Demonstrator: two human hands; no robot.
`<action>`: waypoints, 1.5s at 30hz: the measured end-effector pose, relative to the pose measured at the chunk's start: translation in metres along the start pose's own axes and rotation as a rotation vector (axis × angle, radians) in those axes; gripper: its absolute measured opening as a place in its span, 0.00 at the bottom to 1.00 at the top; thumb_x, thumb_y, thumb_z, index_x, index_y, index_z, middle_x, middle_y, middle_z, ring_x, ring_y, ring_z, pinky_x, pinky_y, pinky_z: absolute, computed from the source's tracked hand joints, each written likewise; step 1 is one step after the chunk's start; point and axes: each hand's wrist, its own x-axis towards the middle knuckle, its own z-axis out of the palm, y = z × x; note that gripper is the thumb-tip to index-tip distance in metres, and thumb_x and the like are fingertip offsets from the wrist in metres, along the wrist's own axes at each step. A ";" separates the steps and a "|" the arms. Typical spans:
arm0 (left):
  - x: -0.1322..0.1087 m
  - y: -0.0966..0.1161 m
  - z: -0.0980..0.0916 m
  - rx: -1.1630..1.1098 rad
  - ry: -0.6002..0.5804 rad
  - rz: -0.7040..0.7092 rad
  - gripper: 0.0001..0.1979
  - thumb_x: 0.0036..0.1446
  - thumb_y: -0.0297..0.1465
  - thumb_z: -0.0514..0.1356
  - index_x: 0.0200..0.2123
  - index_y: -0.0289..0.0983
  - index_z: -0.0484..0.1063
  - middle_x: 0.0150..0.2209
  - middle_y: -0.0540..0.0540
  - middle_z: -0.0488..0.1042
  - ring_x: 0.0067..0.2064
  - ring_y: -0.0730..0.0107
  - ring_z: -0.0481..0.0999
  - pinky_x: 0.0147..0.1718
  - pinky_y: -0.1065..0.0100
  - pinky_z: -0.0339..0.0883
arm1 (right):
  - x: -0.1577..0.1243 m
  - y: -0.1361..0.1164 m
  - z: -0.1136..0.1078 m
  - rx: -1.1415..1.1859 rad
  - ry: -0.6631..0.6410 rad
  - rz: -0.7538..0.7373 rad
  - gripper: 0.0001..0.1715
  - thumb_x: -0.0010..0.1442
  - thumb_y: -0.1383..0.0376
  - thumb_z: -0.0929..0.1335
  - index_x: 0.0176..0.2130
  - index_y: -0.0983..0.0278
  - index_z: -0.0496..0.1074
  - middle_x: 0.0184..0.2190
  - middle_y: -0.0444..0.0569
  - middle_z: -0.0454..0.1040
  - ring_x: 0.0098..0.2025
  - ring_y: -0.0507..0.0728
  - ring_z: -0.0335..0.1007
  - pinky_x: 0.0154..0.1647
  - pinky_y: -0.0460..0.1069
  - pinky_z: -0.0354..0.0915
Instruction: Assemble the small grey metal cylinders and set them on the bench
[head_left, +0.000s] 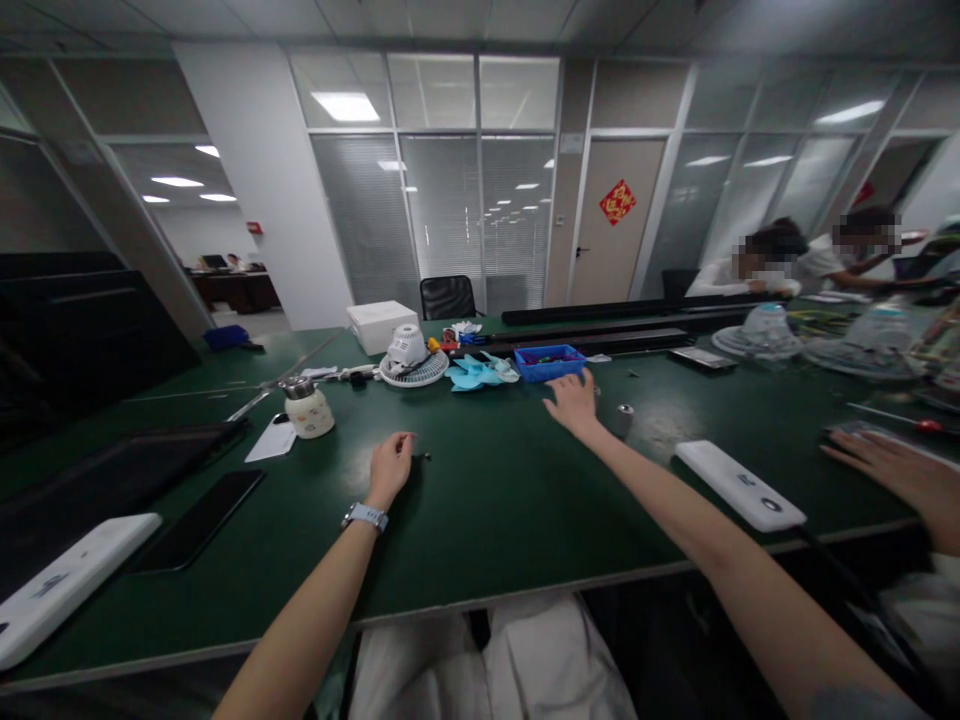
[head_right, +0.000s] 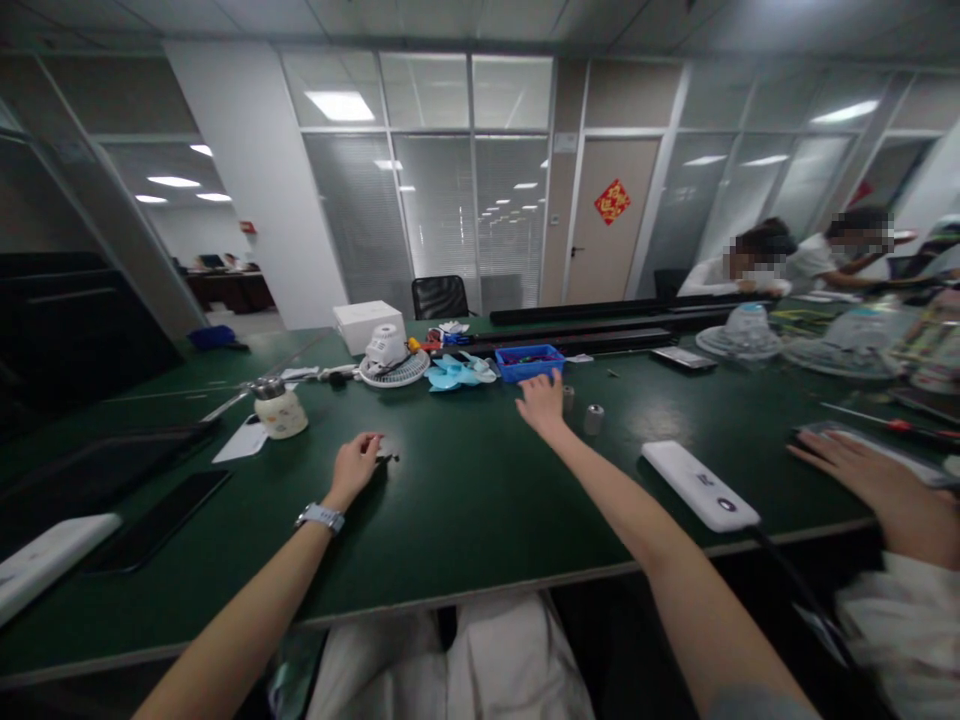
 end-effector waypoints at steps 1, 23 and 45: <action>0.000 0.000 -0.001 -0.016 0.009 -0.018 0.18 0.60 0.35 0.48 0.43 0.37 0.75 0.35 0.43 0.78 0.36 0.63 0.76 0.36 0.67 0.65 | -0.006 -0.024 0.001 0.120 -0.016 -0.100 0.23 0.59 0.56 0.65 0.50 0.64 0.73 0.47 0.56 0.74 0.53 0.62 0.63 0.61 0.61 0.42; -0.005 0.006 -0.005 -0.041 0.008 -0.117 0.16 0.56 0.29 0.48 0.38 0.37 0.75 0.33 0.46 0.78 0.36 0.66 0.75 0.35 0.70 0.64 | -0.015 -0.201 0.040 0.687 -0.290 -0.396 0.23 0.56 0.44 0.65 0.45 0.50 0.76 0.49 0.48 0.69 0.50 0.57 0.60 0.50 0.54 0.54; -0.005 0.008 -0.003 -0.045 -0.017 -0.118 0.15 0.57 0.30 0.49 0.41 0.37 0.74 0.32 0.46 0.77 0.31 0.69 0.74 0.29 0.71 0.60 | 0.034 0.094 -0.006 0.166 -0.015 0.303 0.18 0.58 0.65 0.66 0.48 0.62 0.76 0.40 0.53 0.77 0.43 0.59 0.73 0.46 0.51 0.64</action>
